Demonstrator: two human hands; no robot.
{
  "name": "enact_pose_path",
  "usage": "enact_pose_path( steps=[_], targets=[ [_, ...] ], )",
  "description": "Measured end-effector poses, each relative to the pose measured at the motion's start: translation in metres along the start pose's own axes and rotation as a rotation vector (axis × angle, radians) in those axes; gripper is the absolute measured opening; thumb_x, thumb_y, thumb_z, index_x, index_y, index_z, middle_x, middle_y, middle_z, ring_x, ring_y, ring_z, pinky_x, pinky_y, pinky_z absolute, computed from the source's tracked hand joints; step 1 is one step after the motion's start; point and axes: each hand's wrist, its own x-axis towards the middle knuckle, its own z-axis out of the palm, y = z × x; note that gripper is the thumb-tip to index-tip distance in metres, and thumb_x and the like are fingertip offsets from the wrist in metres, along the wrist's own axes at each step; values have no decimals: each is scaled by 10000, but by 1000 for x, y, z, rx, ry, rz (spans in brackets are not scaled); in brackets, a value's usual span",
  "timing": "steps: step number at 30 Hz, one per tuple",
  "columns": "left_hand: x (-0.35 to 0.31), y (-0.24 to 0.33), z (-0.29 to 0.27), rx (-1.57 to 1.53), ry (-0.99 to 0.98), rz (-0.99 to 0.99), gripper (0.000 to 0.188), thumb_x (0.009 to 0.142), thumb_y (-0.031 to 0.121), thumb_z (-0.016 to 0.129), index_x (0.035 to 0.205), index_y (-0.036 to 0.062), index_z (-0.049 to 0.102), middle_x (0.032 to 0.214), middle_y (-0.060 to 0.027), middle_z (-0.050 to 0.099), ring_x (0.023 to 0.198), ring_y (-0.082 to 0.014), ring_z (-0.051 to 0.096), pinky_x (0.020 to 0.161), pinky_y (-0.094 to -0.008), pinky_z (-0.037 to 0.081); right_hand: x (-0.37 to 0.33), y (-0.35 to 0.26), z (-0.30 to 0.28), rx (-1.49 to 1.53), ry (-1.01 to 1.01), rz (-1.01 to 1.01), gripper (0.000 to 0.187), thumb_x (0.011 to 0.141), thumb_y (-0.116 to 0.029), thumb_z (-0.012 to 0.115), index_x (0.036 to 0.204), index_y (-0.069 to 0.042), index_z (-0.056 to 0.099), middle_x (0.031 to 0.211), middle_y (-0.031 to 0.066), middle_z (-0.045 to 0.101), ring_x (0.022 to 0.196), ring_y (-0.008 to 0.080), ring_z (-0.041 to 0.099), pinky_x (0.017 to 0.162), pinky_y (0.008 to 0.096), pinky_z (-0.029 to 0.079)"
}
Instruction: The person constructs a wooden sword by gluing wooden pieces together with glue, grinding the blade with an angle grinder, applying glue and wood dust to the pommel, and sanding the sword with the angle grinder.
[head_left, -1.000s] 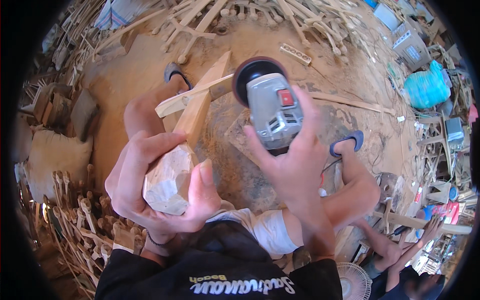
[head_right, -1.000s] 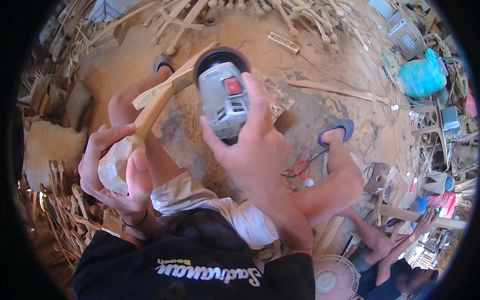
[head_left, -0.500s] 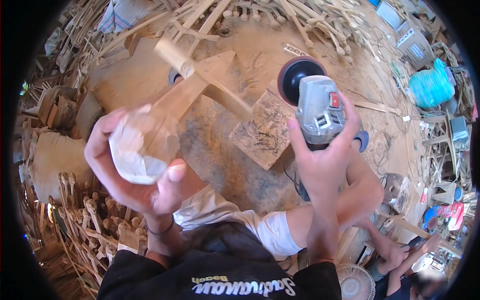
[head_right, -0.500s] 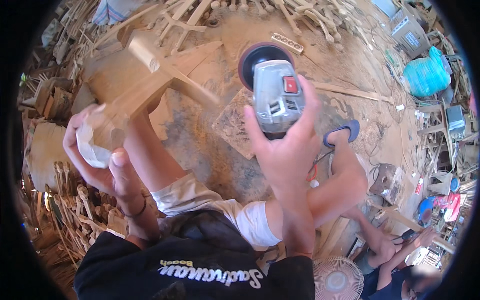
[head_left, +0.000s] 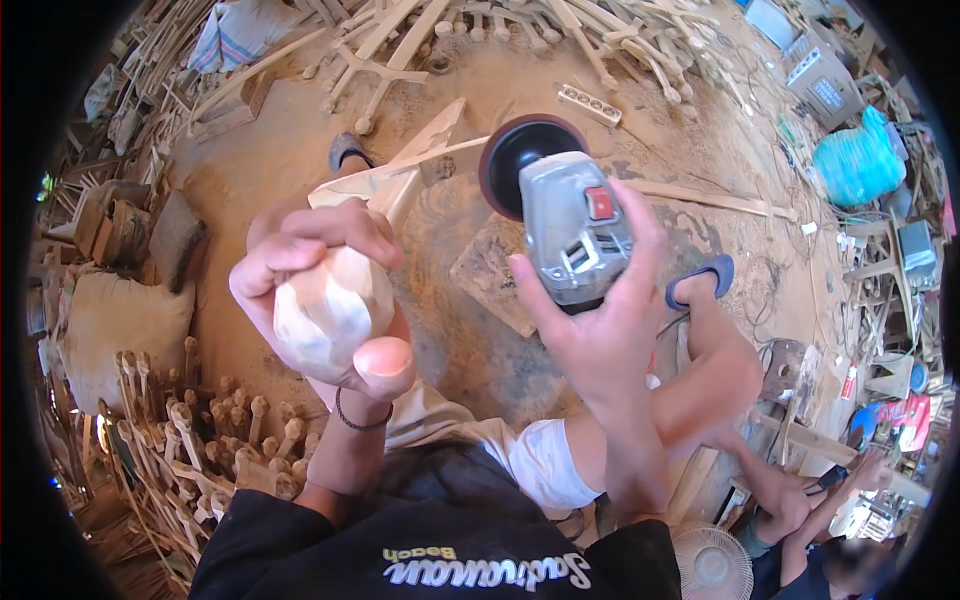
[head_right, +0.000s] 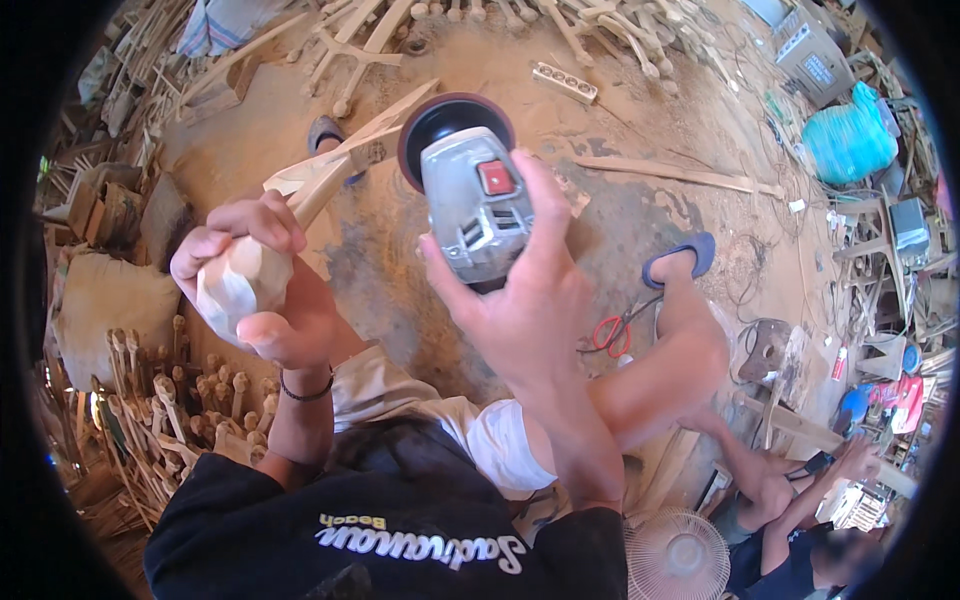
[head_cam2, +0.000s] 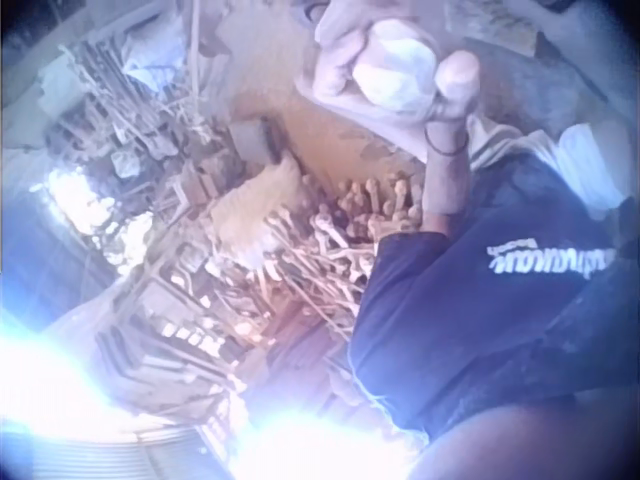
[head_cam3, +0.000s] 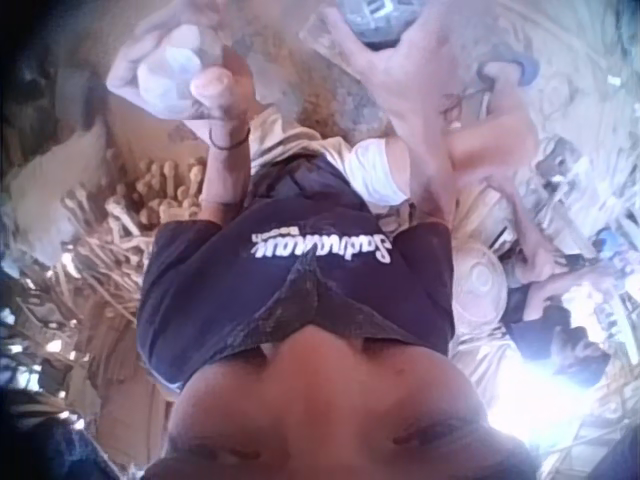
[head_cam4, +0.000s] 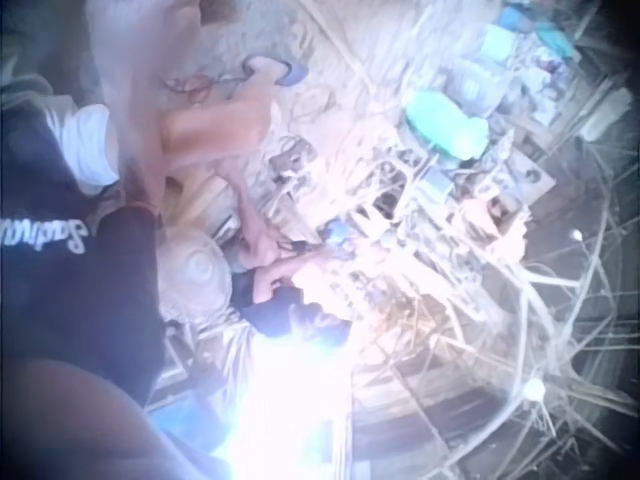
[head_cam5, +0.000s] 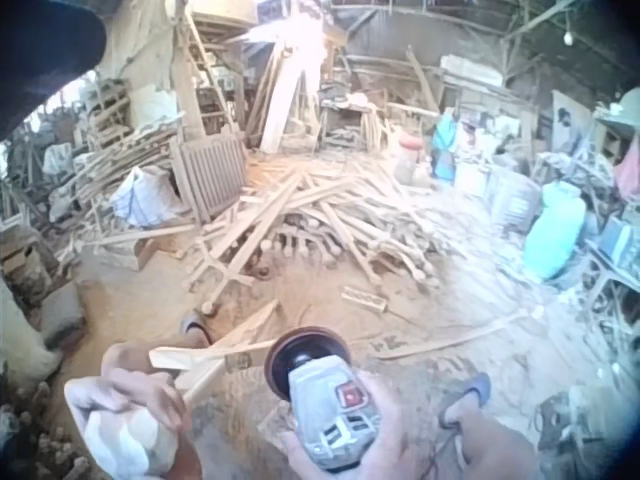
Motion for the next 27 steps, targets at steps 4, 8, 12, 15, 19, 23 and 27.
enact_pose_path(
  steps=[4, 8, 12, 15, 19, 23, 27],
  targets=[
    [-6, 5, 0, -86, -64, -8, 764, 956, 726, 684, 1309, 95, 436, 963, -86, 579, 866, -199, 522, 771, -342, 459, -3, 3, 7, -98, -44, 12, 907, 865, -396, 880, 1573, -100, 397, 1313, 189, 711, 1014, 367, 776, 758, 461, 625],
    [-13, 13, 5, -95, -62, -45, 753, 944, 731, 698, 1300, 112, 460, 958, -73, 577, 868, -199, 529, 757, -328, 463, -6, 1, 15, -34, -66, 35, 909, 831, -311, 927, 1553, -102, 415, 1345, 193, 686, 1127, 382, 754, 909, 456, 608],
    [-14, 19, 10, -107, -80, -71, 715, 957, 704, 704, 1313, 129, 473, 961, -69, 575, 854, -187, 524, 752, -321, 458, -6, 0, 17, -77, -86, 41, 893, 835, -327, 919, 1544, -103, 425, 1308, 203, 704, 1097, 396, 760, 884, 455, 612],
    [-12, 23, 11, -81, -55, -93, 675, 972, 669, 712, 1327, 144, 480, 966, -64, 576, 846, -177, 514, 772, -315, 447, -6, 1, 14, -134, -81, 133, 891, 835, -329, 922, 1539, -100, 427, 1285, 202, 717, 1073, 393, 768, 867, 442, 615],
    [-11, 29, 12, -59, -39, -106, 636, 992, 641, 704, 1339, 154, 485, 977, -59, 577, 860, -178, 505, 801, -310, 427, -7, 4, 12, -139, -36, 84, 882, 880, -421, 856, 1570, -97, 413, 1223, 211, 739, 922, 397, 775, 716, 485, 621],
    [-13, 31, 20, -34, -20, -105, 601, 1016, 624, 677, 1340, 155, 486, 988, -65, 576, 873, -181, 502, 802, -324, 422, -6, 6, 17, -59, -9, -12, 882, 882, -429, 851, 1571, -100, 408, 1223, 213, 741, 908, 406, 774, 702, 493, 618],
    [-16, 33, 23, -10, 16, -108, 576, 1036, 604, 658, 1345, 151, 483, 1001, -69, 577, 880, -185, 499, 804, -337, 421, -9, 5, 15, -113, -62, 36, 888, 883, -432, 849, 1573, -98, 401, 1259, 214, 731, 946, 408, 771, 722, 492, 620]
  ],
)
